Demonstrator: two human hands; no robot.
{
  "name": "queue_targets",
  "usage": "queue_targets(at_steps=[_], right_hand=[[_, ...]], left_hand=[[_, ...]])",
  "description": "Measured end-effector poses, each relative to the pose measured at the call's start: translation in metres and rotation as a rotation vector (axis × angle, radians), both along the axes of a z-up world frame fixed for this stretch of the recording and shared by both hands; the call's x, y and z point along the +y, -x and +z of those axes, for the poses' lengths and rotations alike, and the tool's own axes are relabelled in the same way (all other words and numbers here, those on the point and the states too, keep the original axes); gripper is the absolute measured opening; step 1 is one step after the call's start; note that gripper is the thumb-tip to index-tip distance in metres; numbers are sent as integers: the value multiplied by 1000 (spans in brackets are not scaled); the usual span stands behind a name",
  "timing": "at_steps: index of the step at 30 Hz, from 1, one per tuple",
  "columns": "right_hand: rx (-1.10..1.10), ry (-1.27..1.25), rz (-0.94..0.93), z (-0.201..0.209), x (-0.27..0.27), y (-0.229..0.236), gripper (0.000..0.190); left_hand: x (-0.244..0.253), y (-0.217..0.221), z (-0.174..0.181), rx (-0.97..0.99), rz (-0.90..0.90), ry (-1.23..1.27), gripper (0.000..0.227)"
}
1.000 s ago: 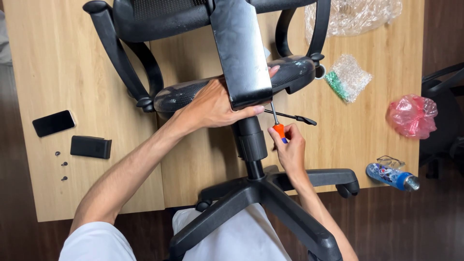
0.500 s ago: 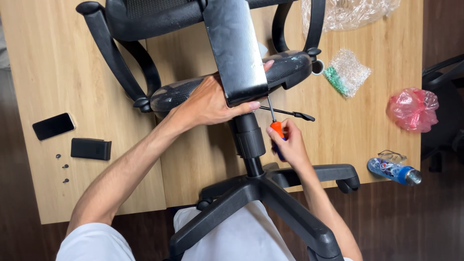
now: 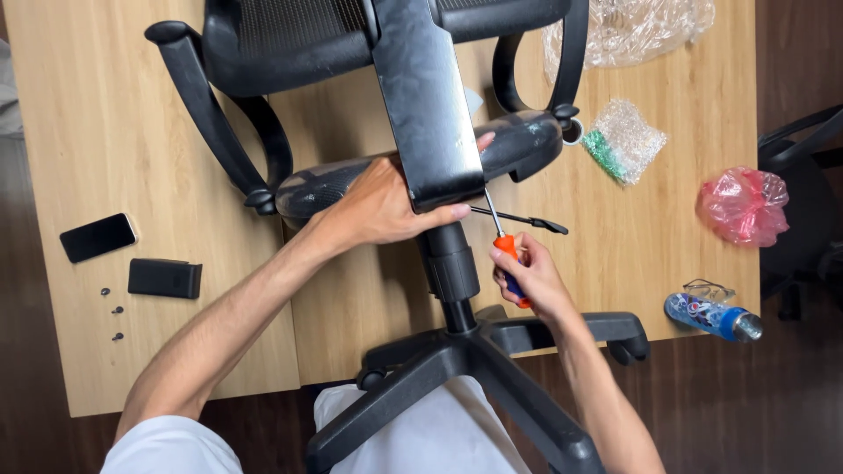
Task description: The person assembles an office chair on a wooden desk. They press the gas lift cylinder into the five-star base, use a screwdriver to drive screws and attach the seat mounting plate to the seat underside, then align the seat onto the cylinder and continue screwing it in place.
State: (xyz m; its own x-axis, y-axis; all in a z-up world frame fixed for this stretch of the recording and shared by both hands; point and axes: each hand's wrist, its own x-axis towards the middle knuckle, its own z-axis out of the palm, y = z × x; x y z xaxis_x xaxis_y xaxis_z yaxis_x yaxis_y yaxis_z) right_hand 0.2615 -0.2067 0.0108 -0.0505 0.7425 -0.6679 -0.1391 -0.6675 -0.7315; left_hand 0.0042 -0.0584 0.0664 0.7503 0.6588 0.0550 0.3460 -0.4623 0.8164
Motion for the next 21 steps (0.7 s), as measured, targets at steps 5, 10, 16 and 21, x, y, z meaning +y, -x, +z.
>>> queue_targets(at_steps=[5,10,16,21], right_hand=[[-560,-340,60,-10,-19,15,26],[-624,-329,45,-29,-27,9,27],[540,-13,-248,-31,-28,20,44],[-614,-444,-136,-46,-28,37,27]], left_hand=[[-7,-2,2,-97,-16,-66,77],[-12,-4,-7,-183,-41,-181,77],[-15,-4,-2,-130,-39,-149,77],[-9,-9,-8,-8,-21,-38,81]])
